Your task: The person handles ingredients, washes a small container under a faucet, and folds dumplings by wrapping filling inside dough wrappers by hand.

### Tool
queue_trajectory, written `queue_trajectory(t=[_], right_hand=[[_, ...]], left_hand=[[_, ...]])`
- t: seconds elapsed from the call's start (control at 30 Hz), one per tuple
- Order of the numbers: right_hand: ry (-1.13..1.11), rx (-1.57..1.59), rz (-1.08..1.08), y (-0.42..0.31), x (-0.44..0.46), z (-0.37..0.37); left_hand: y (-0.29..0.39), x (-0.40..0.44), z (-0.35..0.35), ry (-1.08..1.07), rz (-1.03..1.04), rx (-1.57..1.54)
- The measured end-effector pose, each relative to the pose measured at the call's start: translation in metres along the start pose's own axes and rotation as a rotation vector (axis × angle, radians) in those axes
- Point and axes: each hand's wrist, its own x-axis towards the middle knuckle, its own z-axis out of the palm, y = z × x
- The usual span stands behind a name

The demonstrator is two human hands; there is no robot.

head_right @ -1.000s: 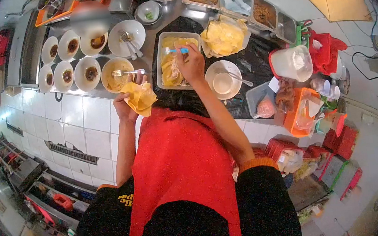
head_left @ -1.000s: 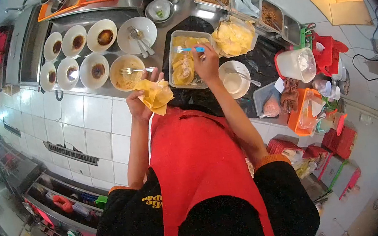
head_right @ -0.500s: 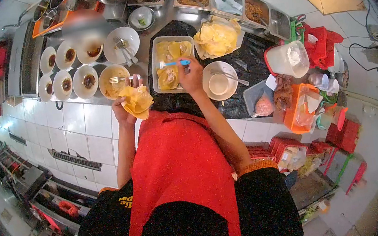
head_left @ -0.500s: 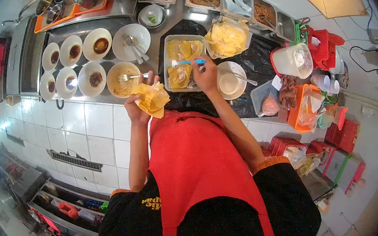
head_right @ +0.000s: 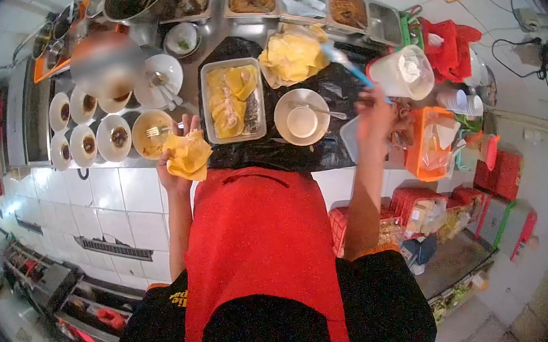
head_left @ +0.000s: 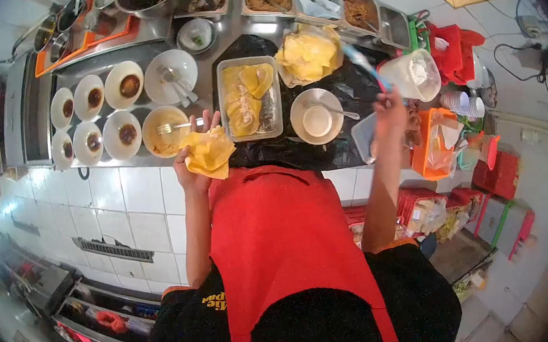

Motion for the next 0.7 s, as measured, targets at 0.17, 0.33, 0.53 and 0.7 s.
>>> queue_trajectory(t=[0.17,0.33,0.53,0.7], right_hand=[[0.374,-0.13,-0.471,-0.107,0.052,-0.082],[0.61,-0.704,-0.755,-0.09,0.134,-0.151],[0.717,-1.278,-1.289,-0.056,0.08,-0.089],[-0.634,-0.861,-0.488,0.016,-0.086,0.084]], left_hand=[[-0.012,0.014,0.016,-0.072,-0.162,0.03],[-0.031,0.031,0.02,-0.022,-0.266,0.171],[-0.051,0.046,0.039,-0.127,-0.247,0.26],[-0.081,0.061,0.047,-0.191,-0.338,0.317]])
